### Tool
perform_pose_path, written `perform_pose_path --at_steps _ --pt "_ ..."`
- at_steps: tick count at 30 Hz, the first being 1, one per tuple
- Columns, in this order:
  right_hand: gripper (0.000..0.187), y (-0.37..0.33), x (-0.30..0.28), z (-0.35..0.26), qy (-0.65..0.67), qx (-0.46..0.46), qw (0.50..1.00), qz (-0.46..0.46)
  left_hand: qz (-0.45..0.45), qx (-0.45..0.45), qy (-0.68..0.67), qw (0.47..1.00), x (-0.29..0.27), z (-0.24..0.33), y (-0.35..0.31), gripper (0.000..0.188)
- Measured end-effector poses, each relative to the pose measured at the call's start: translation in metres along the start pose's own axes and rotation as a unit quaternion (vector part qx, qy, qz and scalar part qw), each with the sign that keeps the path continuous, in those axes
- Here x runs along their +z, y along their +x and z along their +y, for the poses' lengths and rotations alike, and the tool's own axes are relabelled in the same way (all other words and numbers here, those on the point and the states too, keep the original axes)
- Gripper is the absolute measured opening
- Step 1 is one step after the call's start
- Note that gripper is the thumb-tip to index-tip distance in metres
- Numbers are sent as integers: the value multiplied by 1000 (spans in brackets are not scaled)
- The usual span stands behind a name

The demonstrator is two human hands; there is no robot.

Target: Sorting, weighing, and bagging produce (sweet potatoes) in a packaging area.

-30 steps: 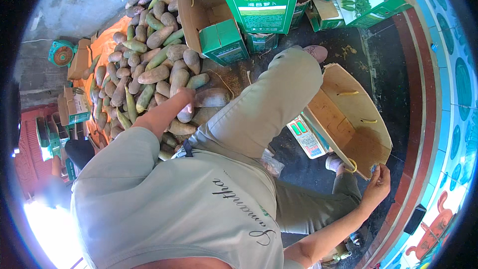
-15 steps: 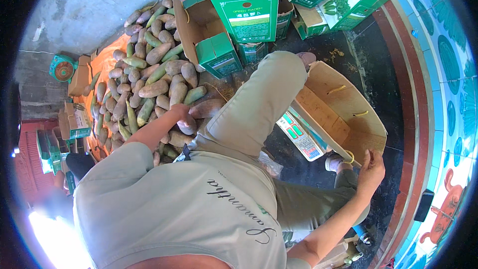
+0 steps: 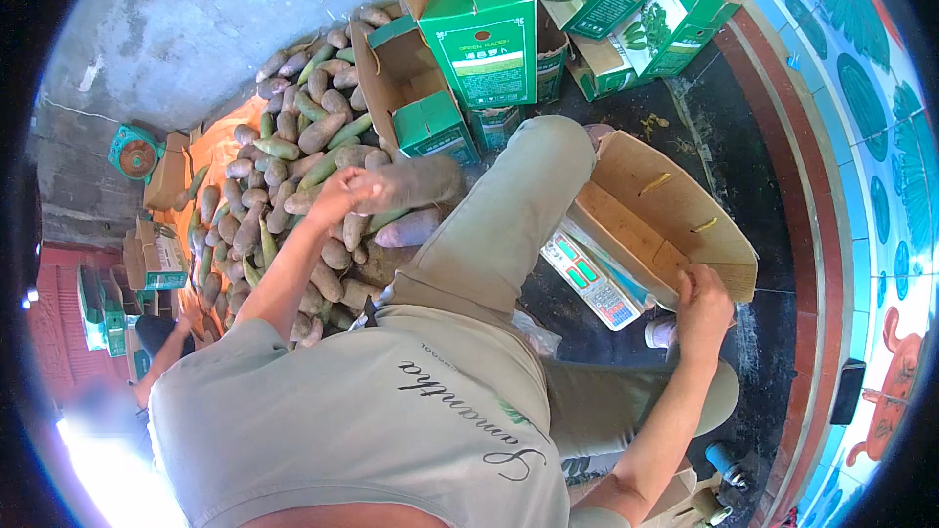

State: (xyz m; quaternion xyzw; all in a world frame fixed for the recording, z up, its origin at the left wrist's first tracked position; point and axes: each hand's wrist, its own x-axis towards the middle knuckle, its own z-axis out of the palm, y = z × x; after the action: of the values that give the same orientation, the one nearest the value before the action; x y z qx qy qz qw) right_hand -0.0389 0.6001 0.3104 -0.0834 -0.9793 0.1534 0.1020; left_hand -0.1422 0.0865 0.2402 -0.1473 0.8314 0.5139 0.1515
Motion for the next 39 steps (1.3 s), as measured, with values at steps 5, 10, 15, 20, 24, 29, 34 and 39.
perform_pose_path --at_steps 5,10,15,20,24,29,34,39 --pt "14 -1 15 2 -40 -31 998 -43 -42 101 -206 972 1 84 -20 42" --pt "20 -3 30 7 -66 -67 995 -27 -102 196 -263 939 29 148 -28 55" --pt "21 -2 45 14 -171 -76 975 -123 -186 221 -265 920 83 200 -28 51" --pt "19 1 67 21 -195 -78 967 -142 -262 232 -183 919 160 233 -19 52" --pt "12 4 67 20 -228 -93 957 -151 -283 244 -79 924 222 234 -9 51" --pt "11 2 69 25 -233 -84 958 -147 -283 212 3 935 294 215 0 51" --pt "11 4 75 31 -227 -110 958 -136 -274 172 130 937 338 200 7 54" --pt "14 9 75 28 -226 -95 960 -134 -240 231 265 905 379 180 18 59"
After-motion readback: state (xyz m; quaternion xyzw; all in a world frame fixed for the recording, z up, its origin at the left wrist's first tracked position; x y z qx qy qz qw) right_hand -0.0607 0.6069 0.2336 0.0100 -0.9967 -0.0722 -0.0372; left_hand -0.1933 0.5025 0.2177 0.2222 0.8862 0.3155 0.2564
